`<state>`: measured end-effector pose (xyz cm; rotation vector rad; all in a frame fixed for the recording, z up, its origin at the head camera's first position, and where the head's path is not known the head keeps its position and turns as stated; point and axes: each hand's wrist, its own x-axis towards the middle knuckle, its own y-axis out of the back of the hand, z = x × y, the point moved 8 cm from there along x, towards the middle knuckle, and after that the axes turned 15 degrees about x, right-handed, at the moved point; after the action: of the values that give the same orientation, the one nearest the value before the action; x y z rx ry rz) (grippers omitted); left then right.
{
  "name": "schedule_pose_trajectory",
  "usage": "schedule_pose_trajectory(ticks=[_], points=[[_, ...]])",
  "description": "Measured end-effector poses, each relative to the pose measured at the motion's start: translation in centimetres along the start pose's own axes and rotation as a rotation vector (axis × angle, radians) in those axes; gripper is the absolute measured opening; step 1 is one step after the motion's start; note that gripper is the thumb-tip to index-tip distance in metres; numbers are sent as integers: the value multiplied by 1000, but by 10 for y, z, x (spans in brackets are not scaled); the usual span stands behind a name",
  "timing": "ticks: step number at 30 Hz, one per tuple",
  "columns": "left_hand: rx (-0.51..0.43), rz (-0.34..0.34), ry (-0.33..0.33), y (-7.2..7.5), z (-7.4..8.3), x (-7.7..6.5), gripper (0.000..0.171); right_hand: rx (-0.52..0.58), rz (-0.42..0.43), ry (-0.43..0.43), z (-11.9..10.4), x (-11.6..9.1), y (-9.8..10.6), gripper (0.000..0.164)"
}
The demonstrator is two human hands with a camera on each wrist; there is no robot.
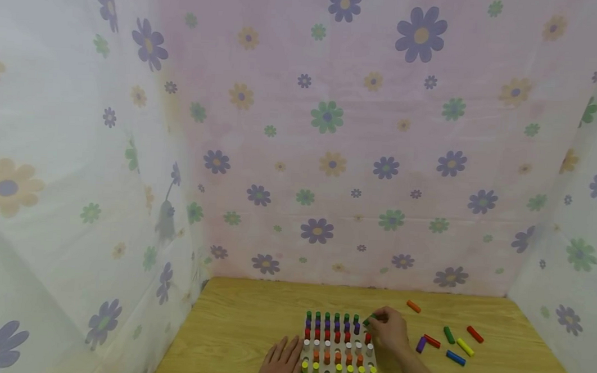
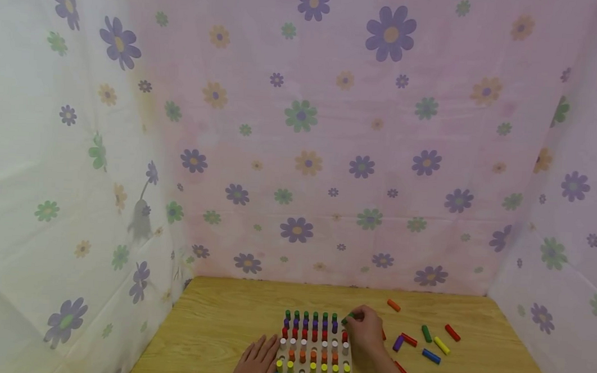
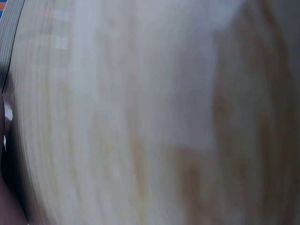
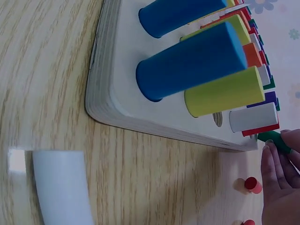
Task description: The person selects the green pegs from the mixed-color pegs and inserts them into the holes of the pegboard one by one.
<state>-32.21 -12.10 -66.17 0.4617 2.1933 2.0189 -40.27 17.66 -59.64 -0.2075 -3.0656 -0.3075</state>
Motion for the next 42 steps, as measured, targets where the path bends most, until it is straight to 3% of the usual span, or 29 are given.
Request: schedule_pose_trajectory(ticks=[7,17,32,42], points=[[26,19,1,1,1,-1,61,-36,-3,-18,6,1,-4,9],[4,-41,8,1,-4,1,65,-150,-24,116,-14,0,-16,6],[27,-13,4,-6,2,0,63,-238,-68,-17,1,4,-22,9],[9,-44,-3,-3,0,0,66,-250,-114,89,-6,0,-19,12]])
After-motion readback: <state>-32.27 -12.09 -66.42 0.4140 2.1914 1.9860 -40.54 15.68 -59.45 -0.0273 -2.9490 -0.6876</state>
